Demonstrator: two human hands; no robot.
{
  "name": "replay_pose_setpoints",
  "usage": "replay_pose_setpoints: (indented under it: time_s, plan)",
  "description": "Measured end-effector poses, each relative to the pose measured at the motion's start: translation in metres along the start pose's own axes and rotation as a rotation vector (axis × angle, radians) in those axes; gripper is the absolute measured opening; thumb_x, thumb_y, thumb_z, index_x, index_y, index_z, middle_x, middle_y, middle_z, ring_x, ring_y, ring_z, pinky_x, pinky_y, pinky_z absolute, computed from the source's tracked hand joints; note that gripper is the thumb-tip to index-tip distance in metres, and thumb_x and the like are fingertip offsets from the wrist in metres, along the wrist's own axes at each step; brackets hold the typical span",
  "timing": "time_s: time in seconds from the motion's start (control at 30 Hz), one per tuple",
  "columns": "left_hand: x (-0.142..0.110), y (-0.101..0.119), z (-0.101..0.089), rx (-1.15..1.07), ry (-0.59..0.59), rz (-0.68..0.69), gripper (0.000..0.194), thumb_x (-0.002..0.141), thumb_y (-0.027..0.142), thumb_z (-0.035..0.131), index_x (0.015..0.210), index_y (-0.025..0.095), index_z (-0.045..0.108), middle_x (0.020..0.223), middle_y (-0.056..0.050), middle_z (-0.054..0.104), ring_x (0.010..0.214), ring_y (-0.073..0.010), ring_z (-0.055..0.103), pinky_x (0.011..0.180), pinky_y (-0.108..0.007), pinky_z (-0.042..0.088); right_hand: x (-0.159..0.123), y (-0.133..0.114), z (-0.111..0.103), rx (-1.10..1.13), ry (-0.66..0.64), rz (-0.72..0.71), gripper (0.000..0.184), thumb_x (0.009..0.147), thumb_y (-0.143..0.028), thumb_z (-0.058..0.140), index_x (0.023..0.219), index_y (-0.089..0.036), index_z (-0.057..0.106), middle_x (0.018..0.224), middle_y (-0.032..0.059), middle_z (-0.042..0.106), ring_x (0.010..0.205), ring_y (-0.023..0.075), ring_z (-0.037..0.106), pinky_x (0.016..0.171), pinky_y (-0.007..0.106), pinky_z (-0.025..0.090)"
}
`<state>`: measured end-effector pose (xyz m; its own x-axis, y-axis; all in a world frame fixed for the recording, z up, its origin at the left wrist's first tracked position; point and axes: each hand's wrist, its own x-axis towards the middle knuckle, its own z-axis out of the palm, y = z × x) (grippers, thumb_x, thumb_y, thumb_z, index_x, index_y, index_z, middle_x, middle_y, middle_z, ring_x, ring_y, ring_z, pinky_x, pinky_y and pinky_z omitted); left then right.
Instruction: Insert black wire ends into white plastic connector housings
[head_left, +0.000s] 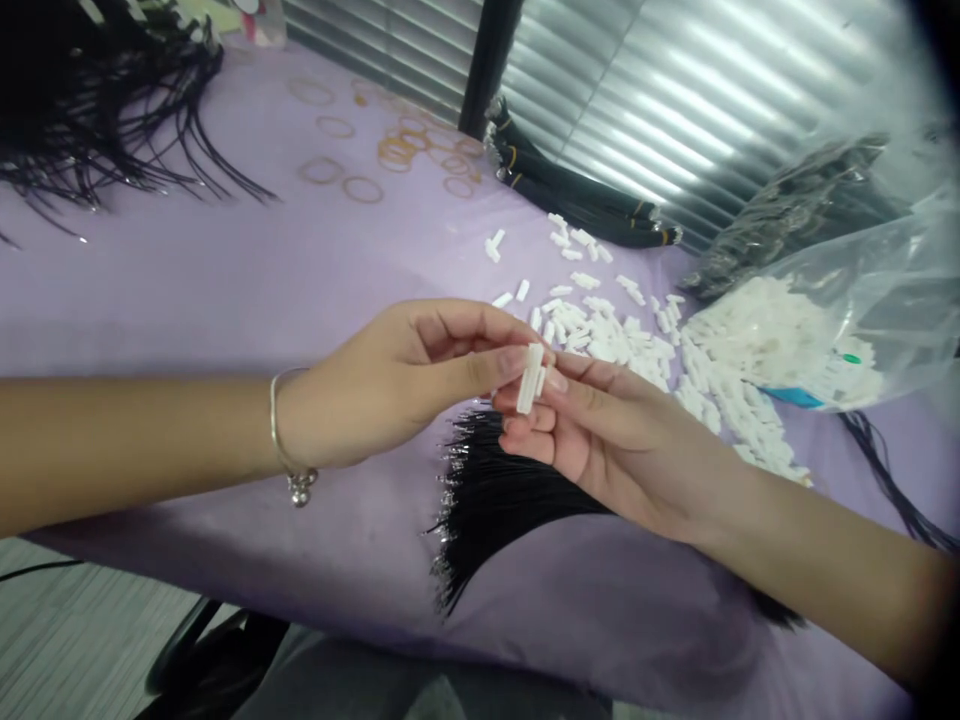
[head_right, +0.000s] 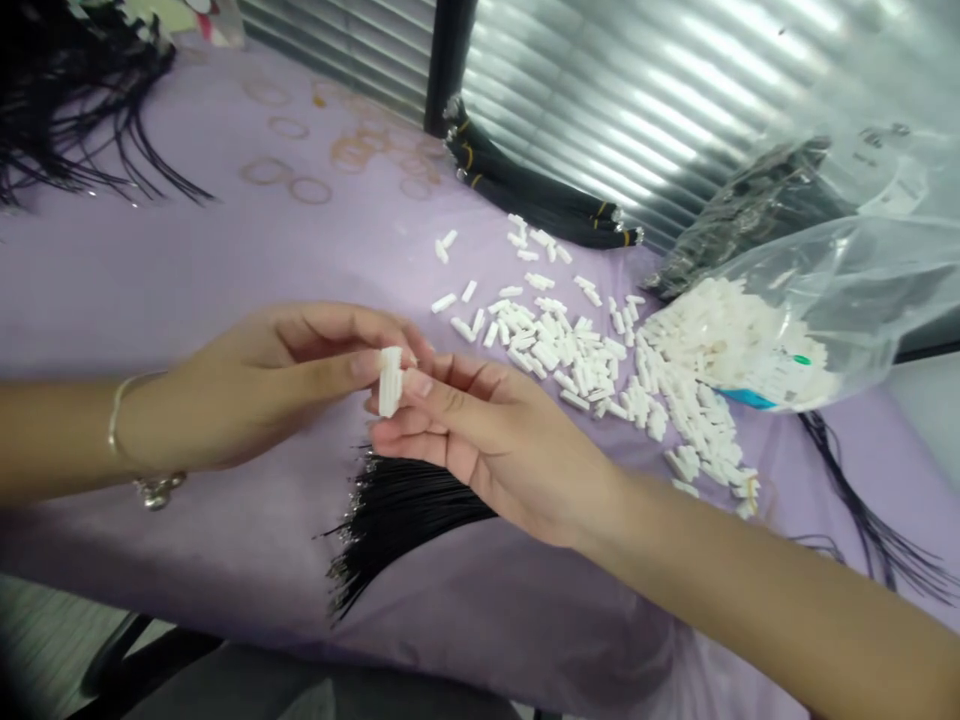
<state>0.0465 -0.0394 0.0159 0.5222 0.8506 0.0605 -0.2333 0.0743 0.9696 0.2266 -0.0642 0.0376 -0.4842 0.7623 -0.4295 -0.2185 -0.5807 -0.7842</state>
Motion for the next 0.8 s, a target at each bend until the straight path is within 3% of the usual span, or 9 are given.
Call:
replay_pose_setpoints:
  time_s: [0.07, 0.17, 0.23, 0.33, 0.5, 0.73, 0.8]
  plan:
    - [0.001, 0.001, 0.000, -0.027, 0.039, -0.038, 0.010, 0.084, 0.021, 0.059, 0.077, 0.017, 0.066, 0.082, 0.000, 0.066, 0.077, -0.0130, 0.062, 0.074, -0.025, 0.051, -0.005, 0.001, -0.002, -0.239, 0.049, 0.025, 0.009, 0.088, -0.028, 0.061, 0.086, -0.019, 0.061, 0.074, -0.0038, 0.060, 0.066, 0.0055, 0.059, 0.067, 0.018, 0.051]
    - [0.006, 0.002, -0.003, -0.067, 0.119, -0.107, 0.017, 0.084, 0.020, 0.055, 0.068, 0.016, 0.059, 0.074, 0.001, 0.060, 0.067, -0.0101, 0.057, 0.066, -0.022, 0.049, -0.009, 0.006, -0.004, -0.874, 0.018, -0.057, 0.007, 0.087, -0.023, 0.059, 0.081, -0.020, 0.058, 0.068, -0.0044, 0.052, 0.060, 0.0077, 0.049, 0.056, 0.020, 0.042]
    - [0.009, -0.001, -0.005, -0.092, 0.140, -0.149, 0.017, 0.085, 0.017, 0.055, 0.068, 0.015, 0.059, 0.070, 0.001, 0.058, 0.066, -0.0089, 0.055, 0.066, -0.021, 0.048, -0.009, 0.012, -0.003, -1.258, -0.085, -0.212, 0.005, 0.087, -0.017, 0.057, 0.083, -0.020, 0.060, 0.076, -0.0007, 0.056, 0.067, 0.0112, 0.051, 0.062, 0.024, 0.043]
    - [0.011, -0.008, -0.008, -0.095, 0.126, -0.220, 0.010, 0.084, 0.016, 0.058, 0.076, 0.014, 0.064, 0.070, 0.003, 0.059, 0.065, -0.0075, 0.055, 0.067, -0.019, 0.047, -0.005, 0.021, -0.001, -1.525, -0.200, -0.373, 0.009, 0.088, -0.015, 0.053, 0.086, -0.017, 0.062, 0.089, 0.0063, 0.061, 0.082, 0.0174, 0.055, 0.076, 0.033, 0.046]
    - [0.008, -0.013, -0.009, -0.014, 0.085, -0.305, 0.009, 0.081, 0.022, 0.068, 0.086, 0.015, 0.069, 0.077, 0.003, 0.066, 0.062, -0.0060, 0.057, 0.062, -0.016, 0.047, -0.001, 0.018, 0.000, -1.487, -0.233, -0.357, 0.013, 0.087, -0.009, 0.051, 0.080, -0.015, 0.059, 0.085, 0.0046, 0.059, 0.079, 0.0145, 0.053, 0.076, 0.029, 0.044]
    - [0.009, -0.012, -0.007, -0.038, 0.023, -0.291, 0.010, 0.085, 0.016, 0.063, 0.077, 0.012, 0.067, 0.071, 0.002, 0.065, 0.065, -0.0058, 0.058, 0.062, -0.013, 0.048, -0.003, -0.006, -0.009, -1.151, -0.081, -0.088, 0.009, 0.093, -0.023, 0.046, 0.085, -0.021, 0.050, 0.071, -0.0046, 0.052, 0.064, 0.0094, 0.049, 0.058, 0.022, 0.040]
    - [0.010, -0.015, -0.008, -0.037, 0.033, -0.297, 0.008, 0.085, 0.016, 0.063, 0.078, 0.013, 0.068, 0.073, 0.002, 0.066, 0.067, -0.0052, 0.059, 0.064, -0.012, 0.049, -0.001, -0.010, -0.015, -1.056, -0.043, -0.114, 0.011, 0.093, -0.026, 0.047, 0.085, -0.021, 0.052, 0.070, -0.0048, 0.052, 0.064, 0.0089, 0.050, 0.059, 0.022, 0.040]
